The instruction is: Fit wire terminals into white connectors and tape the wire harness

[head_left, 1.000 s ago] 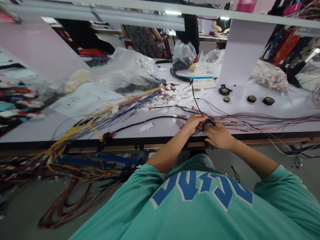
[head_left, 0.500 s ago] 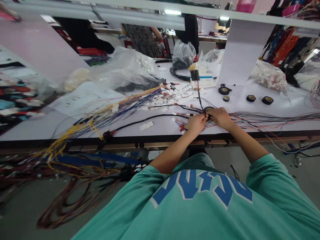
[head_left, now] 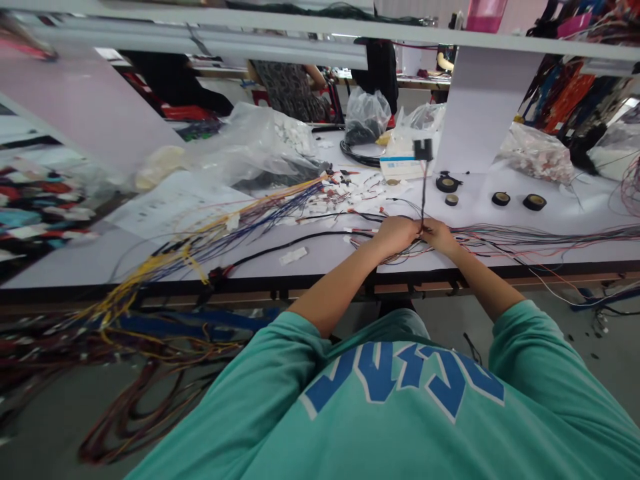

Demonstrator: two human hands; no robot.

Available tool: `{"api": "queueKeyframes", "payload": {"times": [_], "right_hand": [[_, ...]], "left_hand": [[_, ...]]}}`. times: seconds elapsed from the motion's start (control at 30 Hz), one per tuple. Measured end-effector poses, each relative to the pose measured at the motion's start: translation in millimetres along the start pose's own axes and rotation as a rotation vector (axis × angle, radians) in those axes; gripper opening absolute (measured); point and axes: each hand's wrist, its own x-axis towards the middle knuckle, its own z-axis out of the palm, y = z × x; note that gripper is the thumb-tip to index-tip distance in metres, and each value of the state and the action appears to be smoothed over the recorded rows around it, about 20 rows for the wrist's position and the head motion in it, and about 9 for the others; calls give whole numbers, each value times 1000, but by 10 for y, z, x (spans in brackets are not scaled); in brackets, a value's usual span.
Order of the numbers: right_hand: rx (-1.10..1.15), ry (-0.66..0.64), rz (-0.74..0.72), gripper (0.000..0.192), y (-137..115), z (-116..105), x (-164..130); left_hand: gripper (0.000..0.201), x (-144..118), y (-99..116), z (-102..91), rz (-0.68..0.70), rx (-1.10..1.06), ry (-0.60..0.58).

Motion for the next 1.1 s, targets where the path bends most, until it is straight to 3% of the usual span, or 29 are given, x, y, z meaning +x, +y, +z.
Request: {"api": "queueKeyframes", "payload": {"times": [0.13,0.23,0.4,0.5,0.6,0.67,0.73,0.8,0.97,1.1], "right_hand": [[153,-30,73,5,-5,18,66],[321,-44,136,13,-28,36,96],[485,30,286,33,-33,3,71],[267,152,367,33,-42,-66,-38],[-112,242,230,21,-133,-114,-236],[-320,182,19,18,-264,-90,-379],[-485,24,-184,23,-436,-6,-483],[-629,-125,-286,27,-618,118,-516],[-847,-405,-178,36,-966,323,-307],[-843,-431,-113,33,-1093,215,-89]], "left_hand": [[18,84,71,-124,94,49,14],[17,137,55,-142,138,108,-10],[22,136,-47,16,-29,-8,-17],[18,143,-113,122,-94,-177,-21],[8,204,-173,167,-89,-355,-47],[6,268,-209,173,-100,-473,-71],[8,332,-241,175,-117,-559,-101],[9,384,-262,177,-136,-598,-124],[16,458,-277,160,-206,-711,-200],[18,486,-299,116,-285,-748,-269]]}}
